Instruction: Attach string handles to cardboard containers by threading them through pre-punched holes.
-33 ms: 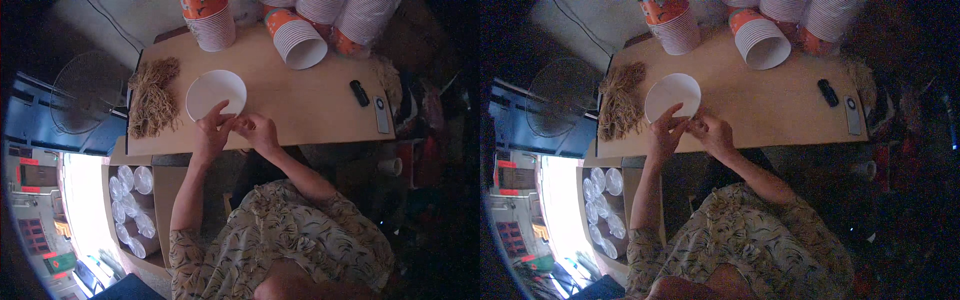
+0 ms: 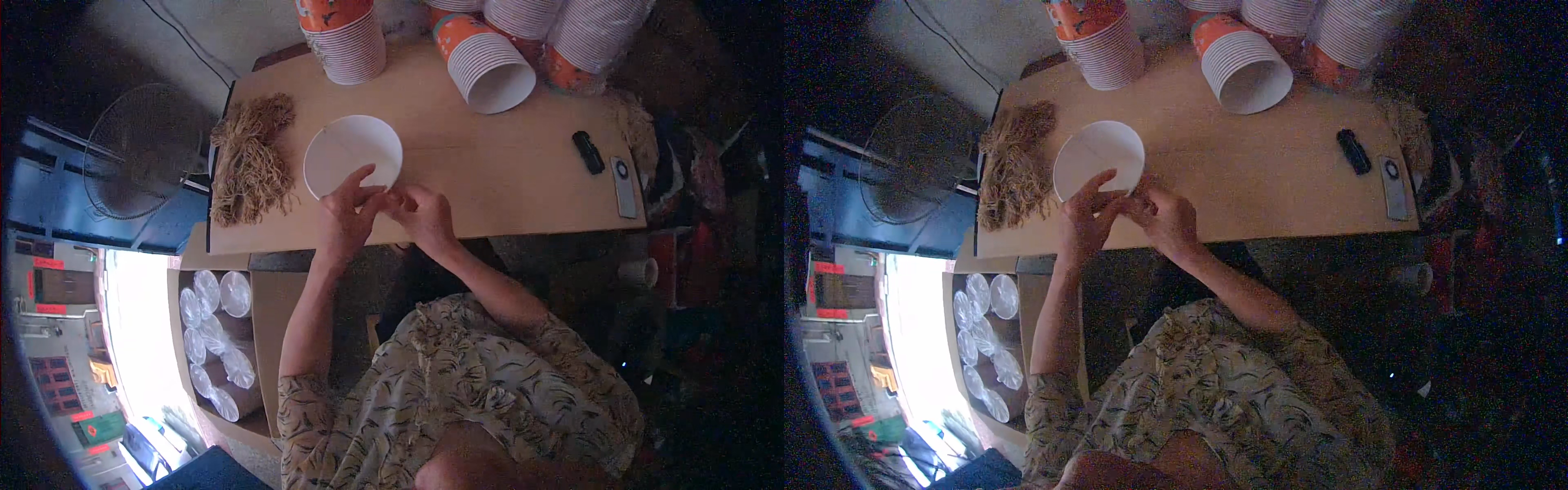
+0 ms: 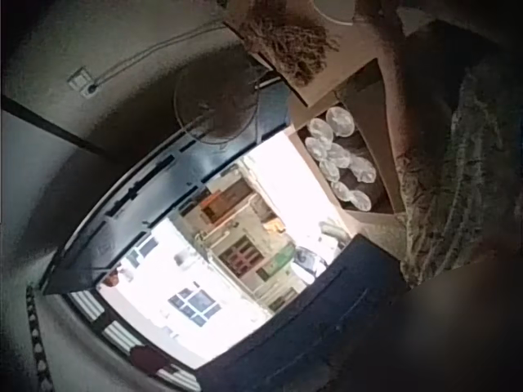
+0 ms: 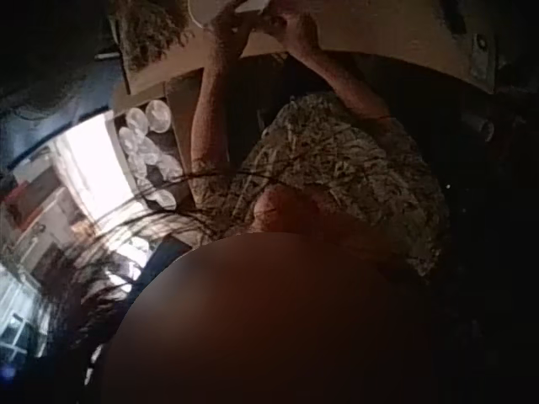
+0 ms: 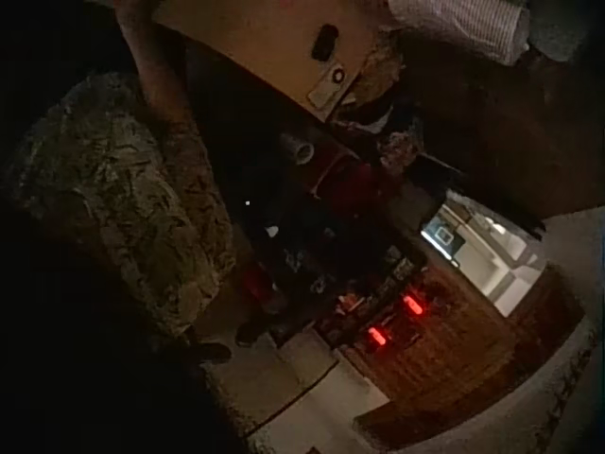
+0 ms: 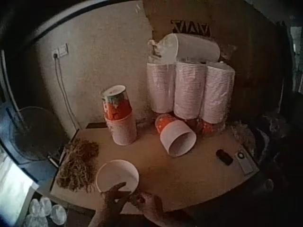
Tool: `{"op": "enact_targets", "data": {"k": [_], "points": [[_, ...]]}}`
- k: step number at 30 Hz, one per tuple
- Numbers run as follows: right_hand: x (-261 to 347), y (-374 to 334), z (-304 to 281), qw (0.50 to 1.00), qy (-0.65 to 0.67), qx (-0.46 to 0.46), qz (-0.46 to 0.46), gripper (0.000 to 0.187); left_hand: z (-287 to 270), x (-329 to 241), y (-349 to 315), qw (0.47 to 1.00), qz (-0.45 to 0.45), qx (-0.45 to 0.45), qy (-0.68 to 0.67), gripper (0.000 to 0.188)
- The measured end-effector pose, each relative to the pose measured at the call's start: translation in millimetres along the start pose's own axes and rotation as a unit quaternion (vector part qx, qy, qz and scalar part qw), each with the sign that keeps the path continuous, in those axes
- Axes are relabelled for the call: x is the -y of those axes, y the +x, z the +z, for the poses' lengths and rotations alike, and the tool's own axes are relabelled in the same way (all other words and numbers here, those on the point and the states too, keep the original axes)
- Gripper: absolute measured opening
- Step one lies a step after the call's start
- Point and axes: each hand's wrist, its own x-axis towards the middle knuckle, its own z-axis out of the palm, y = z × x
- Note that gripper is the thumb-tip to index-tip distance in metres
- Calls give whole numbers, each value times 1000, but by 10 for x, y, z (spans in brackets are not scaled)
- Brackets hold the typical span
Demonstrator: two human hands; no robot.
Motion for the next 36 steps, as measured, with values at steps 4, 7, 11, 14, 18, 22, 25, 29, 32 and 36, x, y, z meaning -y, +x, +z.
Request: {"op": "enact_targets", "data": {"k": [4, 7, 11, 14, 18, 22, 25, 29, 32, 36], "points": [[-95, 3, 71, 998, -9, -41, -54, 30, 10, -46, 16, 1000, -9, 1, 14, 39], [-85, 2, 71, 994, -19, -49, -94, 21, 25, -11, 30, 1000, -9, 2, 16, 39], [-93, 0, 21, 992, 19, -24, -121, 20, 13, -32, 39, 999, -10, -9, -36, 39], [-19, -36, -90, 988, -10, 0, -156, 18, -16, -122, 62, 999, -41, 16, -3, 37], [51, -65, -314, 966, -81, -2, -247, 13, -46, 19, 90, 998, -26, 13, -51, 29], [192, -59, -505, 950, -126, 8, -285, 13, -75, 40, 119, 999, -23, 18, -13, 24], [261, -15, -583, 946, -132, 33, -295, 13, -83, 108, 159, 996, 72, 1, 55, 18], [234, 29, -585, 944, -146, 58, -289, 15, -194, 146, 191, 959, 163, 34, 229, 24], [237, 34, -559, 949, -124, 74, -279, 15, -237, 191, 138, 868, 211, 78, 443, 42], [258, 47, -573, 969, -89, 106, -207, 13, -261, 4, 160, 844, 130, 86, 513, 33]]}}
